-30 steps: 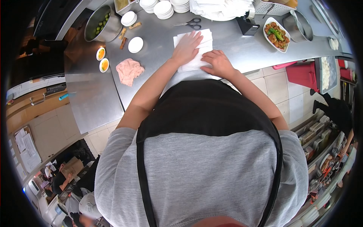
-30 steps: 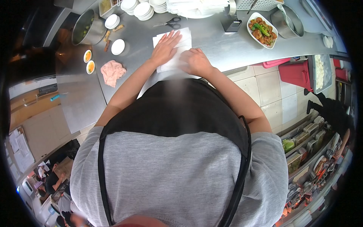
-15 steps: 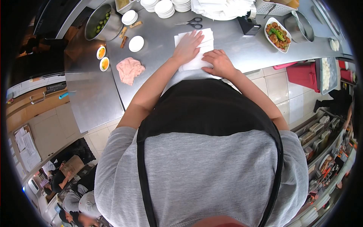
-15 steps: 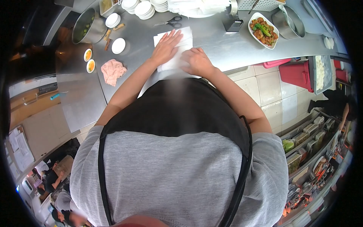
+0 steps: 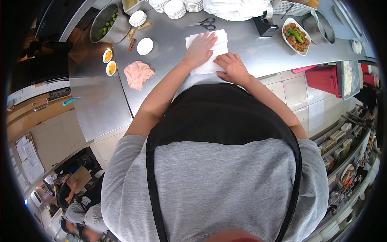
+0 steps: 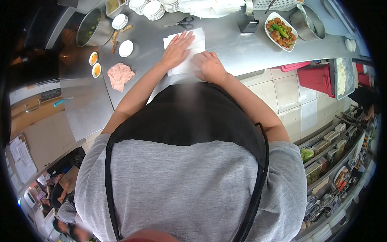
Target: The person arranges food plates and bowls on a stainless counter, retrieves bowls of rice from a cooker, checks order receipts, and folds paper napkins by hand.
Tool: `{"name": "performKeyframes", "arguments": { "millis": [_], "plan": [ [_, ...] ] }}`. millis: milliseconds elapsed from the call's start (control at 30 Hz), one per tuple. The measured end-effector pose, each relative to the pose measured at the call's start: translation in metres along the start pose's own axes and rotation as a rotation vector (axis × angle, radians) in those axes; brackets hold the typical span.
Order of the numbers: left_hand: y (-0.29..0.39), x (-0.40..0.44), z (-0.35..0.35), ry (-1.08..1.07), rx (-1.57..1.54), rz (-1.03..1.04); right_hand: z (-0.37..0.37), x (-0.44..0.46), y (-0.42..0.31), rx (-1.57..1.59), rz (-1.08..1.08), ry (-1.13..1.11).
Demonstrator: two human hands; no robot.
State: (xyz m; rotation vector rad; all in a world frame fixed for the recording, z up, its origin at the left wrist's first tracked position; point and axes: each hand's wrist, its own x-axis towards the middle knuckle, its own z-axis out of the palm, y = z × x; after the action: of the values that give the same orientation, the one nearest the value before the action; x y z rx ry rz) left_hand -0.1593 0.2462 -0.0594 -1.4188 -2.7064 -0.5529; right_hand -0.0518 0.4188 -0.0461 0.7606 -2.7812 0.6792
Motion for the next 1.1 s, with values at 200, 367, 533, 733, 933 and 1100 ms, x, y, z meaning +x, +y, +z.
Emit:
{"name": "performKeyframes", "arguments": {
  "millis": [200,367,533,733,933,1100],
  "plan": [
    [-0.011,0.002,0.007,-0.001,-0.095,-0.027,0.007,0.007,0.016,0.053,0.145,0.051],
    [-0.036,0.012,-0.018,0.038,-0.662,-0.422,0.007,0.030,0.031,0.452,0.445,0.053],
    [-0.020,0.020,-0.084,0.060,-0.586,-0.404,0.013,0.060,0.046,0.492,0.502,0.099],
    [-0.014,0.019,-0.059,0.152,-0.302,-0.101,0.022,0.082,0.062,0.320,0.618,-0.008],
    [0.002,0.014,-0.049,0.200,-0.168,-0.071,0.037,0.085,0.087,0.254,0.559,0.096],
    [0.001,-0.001,-0.003,0.042,-0.191,-0.093,0.065,0.084,0.119,0.305,0.510,0.190]
  ]
}}
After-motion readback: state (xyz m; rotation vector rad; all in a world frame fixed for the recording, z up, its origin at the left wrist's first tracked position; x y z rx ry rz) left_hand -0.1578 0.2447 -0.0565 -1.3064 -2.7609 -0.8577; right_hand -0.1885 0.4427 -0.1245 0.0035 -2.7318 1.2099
